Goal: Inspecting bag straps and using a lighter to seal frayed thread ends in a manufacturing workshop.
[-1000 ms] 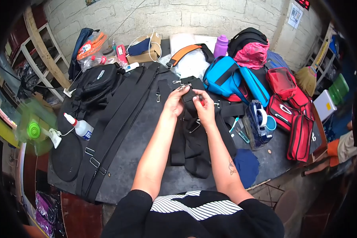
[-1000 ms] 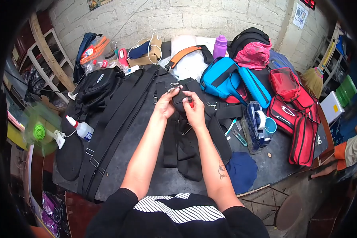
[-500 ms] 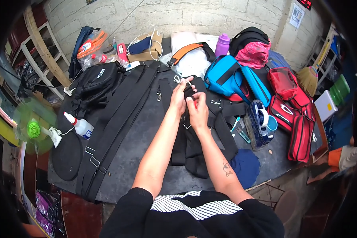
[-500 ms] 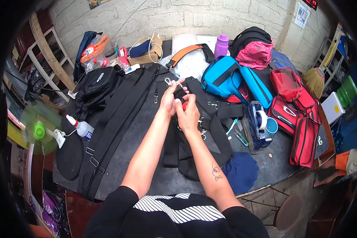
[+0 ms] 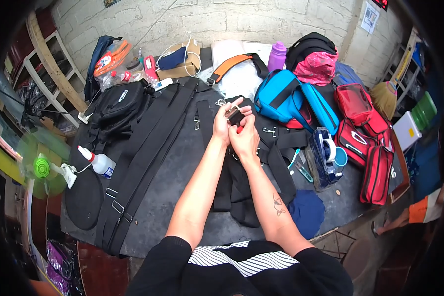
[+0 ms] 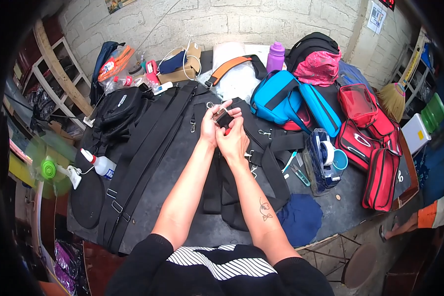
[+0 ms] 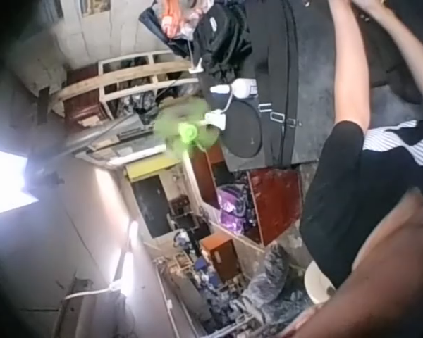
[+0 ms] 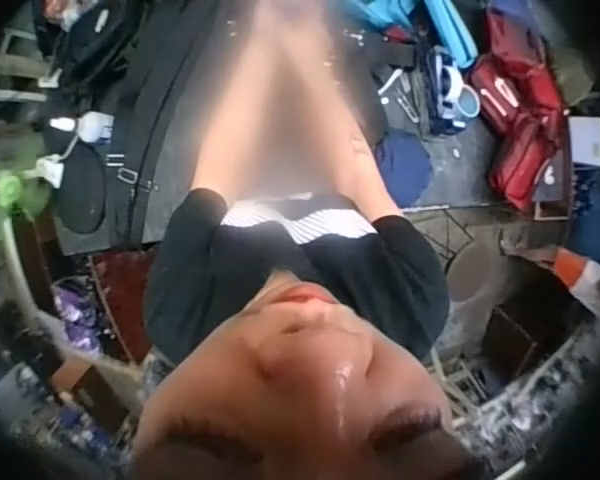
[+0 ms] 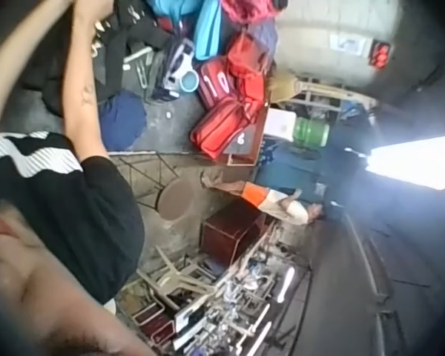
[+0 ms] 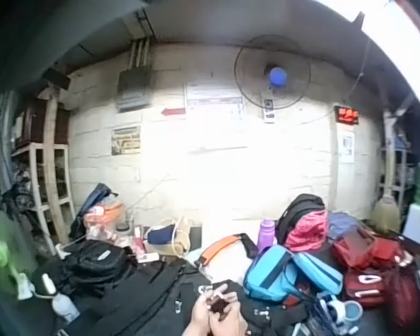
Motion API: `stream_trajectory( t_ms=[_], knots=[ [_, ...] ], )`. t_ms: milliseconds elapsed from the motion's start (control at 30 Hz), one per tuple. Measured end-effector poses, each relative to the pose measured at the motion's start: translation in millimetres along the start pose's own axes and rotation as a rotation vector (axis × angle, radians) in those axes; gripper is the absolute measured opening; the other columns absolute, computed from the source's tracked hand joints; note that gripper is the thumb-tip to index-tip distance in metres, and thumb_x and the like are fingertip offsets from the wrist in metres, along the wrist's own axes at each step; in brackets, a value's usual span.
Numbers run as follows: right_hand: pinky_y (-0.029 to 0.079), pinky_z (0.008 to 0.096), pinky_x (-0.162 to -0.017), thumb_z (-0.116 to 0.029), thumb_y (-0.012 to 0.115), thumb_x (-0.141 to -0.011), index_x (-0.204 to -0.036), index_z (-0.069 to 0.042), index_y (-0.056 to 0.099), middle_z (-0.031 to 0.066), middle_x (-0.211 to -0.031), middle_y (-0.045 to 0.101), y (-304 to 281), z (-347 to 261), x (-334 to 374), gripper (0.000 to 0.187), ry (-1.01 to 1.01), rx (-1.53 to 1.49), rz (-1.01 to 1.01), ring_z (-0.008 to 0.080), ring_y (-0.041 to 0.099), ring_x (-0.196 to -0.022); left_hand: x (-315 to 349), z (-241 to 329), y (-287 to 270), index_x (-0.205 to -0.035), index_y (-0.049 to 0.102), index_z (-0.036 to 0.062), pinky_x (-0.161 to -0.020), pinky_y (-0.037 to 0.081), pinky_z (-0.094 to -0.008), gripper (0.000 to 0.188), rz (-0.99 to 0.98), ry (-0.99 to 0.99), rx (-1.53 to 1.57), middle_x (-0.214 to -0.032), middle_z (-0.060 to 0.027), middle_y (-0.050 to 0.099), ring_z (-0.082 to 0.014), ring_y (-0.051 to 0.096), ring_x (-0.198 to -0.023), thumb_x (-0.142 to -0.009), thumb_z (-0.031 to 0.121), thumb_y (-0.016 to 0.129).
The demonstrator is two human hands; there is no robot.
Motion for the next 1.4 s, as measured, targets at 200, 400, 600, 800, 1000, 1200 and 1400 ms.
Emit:
stream_trajectory(
  t_ms=[200, 400, 600, 800, 1000, 1200, 1400],
  knots=[
    [0.045, 0.046, -0.063, -0.023, 0.063, -0.071, -0.087, -0.005, 0.042, 0.0154, -0.083, 0.056, 5, 5, -1, 0.031, -0.032, -0.007, -0.079, 0.0364, 0.059, -0.073, -6, -4, -2, -0.136, 0.037, 0.0039, -0.085, 0.051, -0.0363, 0.053, -0.058, -0.002, 0.011, -0.108, -0.0186, 0.061, -0.0265, 0.059, -0.101, -0.094, 0.035, 0.034],
    [0.045, 0.0444, -0.063, -0.023, 0.063, -0.072, -0.086, -0.005, 0.042, 0.0141, -0.082, 0.054, 5, 19, 3, 0.031, 0.004, -0.07, -0.022, 0.0347, 0.058, -0.071, -9, -12, -4, -0.138, 0.036, 0.0098, -0.082, 0.052, -0.0351, 0.051, -0.046, 0.007, -0.013, -0.105, -0.0153, 0.062, -0.0256, 0.06, -0.099, -0.096, 0.038, 0.031],
    [0.045, 0.044, -0.061, -0.02, 0.064, -0.072, -0.085, -0.004, 0.042, 0.014, -0.081, 0.051, 3, 23, 8, 0.03, 0.007, -0.137, 0.05, 0.034, 0.056, -0.068, -9, -20, -4, -0.138, 0.036, 0.0111, -0.081, 0.052, -0.0375, 0.051, -0.082, 0.014, 0.105, -0.104, -0.0166, 0.062, -0.0267, 0.059, -0.098, -0.096, 0.039, 0.031],
    [0.045, 0.0428, -0.061, -0.018, 0.064, -0.073, -0.086, -0.003, 0.042, 0.0143, -0.081, 0.051, 3, 22, 11, 0.029, -0.004, -0.16, 0.059, 0.0327, 0.055, -0.066, -7, -19, -3, -0.138, 0.036, 0.0111, -0.082, 0.052, -0.0388, 0.051, -0.098, 0.011, 0.129, -0.103, -0.0169, 0.062, -0.0273, 0.06, -0.098, -0.097, 0.039, 0.03],
    [0.043, 0.0383, -0.061, -0.019, 0.064, -0.078, -0.085, -0.003, 0.042, 0.0117, -0.074, 0.049, 1, 37, 13, 0.029, 0.094, -0.377, 0.035, 0.0265, 0.051, -0.062, -2, -5, -6, -0.137, 0.037, 0.0093, -0.085, 0.05, -0.0401, 0.052, -0.046, 0.065, -0.007, -0.103, -0.0185, 0.062, -0.028, 0.06, -0.097, -0.097, 0.042, 0.027],
    [0.041, 0.0368, -0.055, -0.02, 0.065, -0.076, -0.082, -0.004, 0.042, 0.0084, -0.07, 0.049, -20, 21, 14, 0.029, -0.01, -0.072, 0.123, 0.0221, 0.049, -0.058, 0, 9, -2, -0.133, 0.039, 0.0011, -0.091, 0.046, -0.0396, 0.059, -0.071, 0.049, -0.104, -0.11, -0.0226, 0.06, -0.0309, 0.059, -0.102, -0.096, 0.045, 0.025],
    [0.045, 0.0468, -0.061, -0.018, 0.06, -0.073, -0.087, -0.004, 0.041, 0.0137, -0.086, 0.046, -19, 17, 4, 0.028, 0.002, 0.09, 0.088, 0.0368, 0.056, -0.068, 3, 2, 6, -0.133, 0.04, 0.0013, -0.094, 0.044, -0.0421, 0.059, -0.103, -0.01, -0.098, -0.115, -0.0245, 0.057, -0.0329, 0.056, -0.107, -0.096, 0.044, 0.024]
  ],
)
Point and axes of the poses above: each hand's wrist, its own x-axis away from the middle knuckle, its own y-axis out of the palm, z = x × y, the point moved 9 cm from there along -x, towards the middle knuckle
